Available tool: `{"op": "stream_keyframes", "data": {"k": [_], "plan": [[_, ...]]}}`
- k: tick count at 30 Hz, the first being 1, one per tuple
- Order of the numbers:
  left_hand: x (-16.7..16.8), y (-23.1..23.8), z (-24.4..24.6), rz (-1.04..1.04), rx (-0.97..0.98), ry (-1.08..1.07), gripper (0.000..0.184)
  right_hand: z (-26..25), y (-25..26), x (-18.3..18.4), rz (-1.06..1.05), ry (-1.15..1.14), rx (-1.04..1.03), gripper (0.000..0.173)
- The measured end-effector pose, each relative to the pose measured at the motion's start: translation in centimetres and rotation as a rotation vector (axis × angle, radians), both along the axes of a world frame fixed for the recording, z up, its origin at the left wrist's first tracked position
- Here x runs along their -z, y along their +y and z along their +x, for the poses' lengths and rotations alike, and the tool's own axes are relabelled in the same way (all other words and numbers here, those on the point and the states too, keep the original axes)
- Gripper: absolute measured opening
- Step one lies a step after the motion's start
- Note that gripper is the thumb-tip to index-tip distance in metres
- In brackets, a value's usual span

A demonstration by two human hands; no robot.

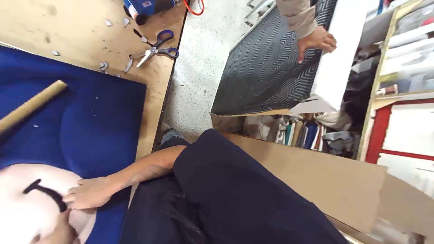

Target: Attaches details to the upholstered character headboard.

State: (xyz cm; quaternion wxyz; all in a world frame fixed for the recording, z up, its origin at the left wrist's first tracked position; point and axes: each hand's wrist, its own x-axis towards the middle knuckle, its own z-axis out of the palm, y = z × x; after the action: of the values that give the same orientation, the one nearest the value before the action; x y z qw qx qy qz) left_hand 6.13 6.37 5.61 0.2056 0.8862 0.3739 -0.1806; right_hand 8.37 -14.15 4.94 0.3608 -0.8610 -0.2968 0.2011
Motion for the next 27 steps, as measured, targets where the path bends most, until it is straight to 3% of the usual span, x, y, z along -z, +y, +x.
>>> {"op": "stream_keyframes", "data": {"k": [3, 6, 12, 17, 21, 24, 27], "plan": [[0.3, -0.2, 0.1, -0.004, -0.016, -0.024, 0.122, 0.6, -5.1, -2.6, 0.084, 0.094, 0.002, 0.029], [0.2, 0.6, 0.2, 0.082, 0.025, 0.009, 0.121, 0.7, -10.0, -2.1, 0.149, -0.026, 0.169, 0.031], [0.4, 0.1, -0.1, 0.108, 0.0, -0.081, 0.121, 2.6, -25.7, -2.3, -0.289, -0.009, 0.776, 0.042], [1.6, -0.9, -2.2, 0.19, 0.198, -0.349, 0.085, 5.9, -38.4, -1.8, -0.627, -0.078, 1.102, 0.059], [1.3, -1.8, -2.0, 0.181, 0.303, -0.408, 0.064, 7.7, -47.1, -1.3, -0.722, -0.033, 1.106, 0.069], [1.1, -2.5, -2.2, 0.187, 0.377, -0.431, 0.057, 7.8, -50.6, 0.5, -0.641, 0.031, 0.977, 0.054], [0.9, -3.7, -2.3, 0.212, 0.384, -0.436, 0.057, 7.8, -51.6, 1.7, -0.552, 0.032, 1.046, 0.047]]}}
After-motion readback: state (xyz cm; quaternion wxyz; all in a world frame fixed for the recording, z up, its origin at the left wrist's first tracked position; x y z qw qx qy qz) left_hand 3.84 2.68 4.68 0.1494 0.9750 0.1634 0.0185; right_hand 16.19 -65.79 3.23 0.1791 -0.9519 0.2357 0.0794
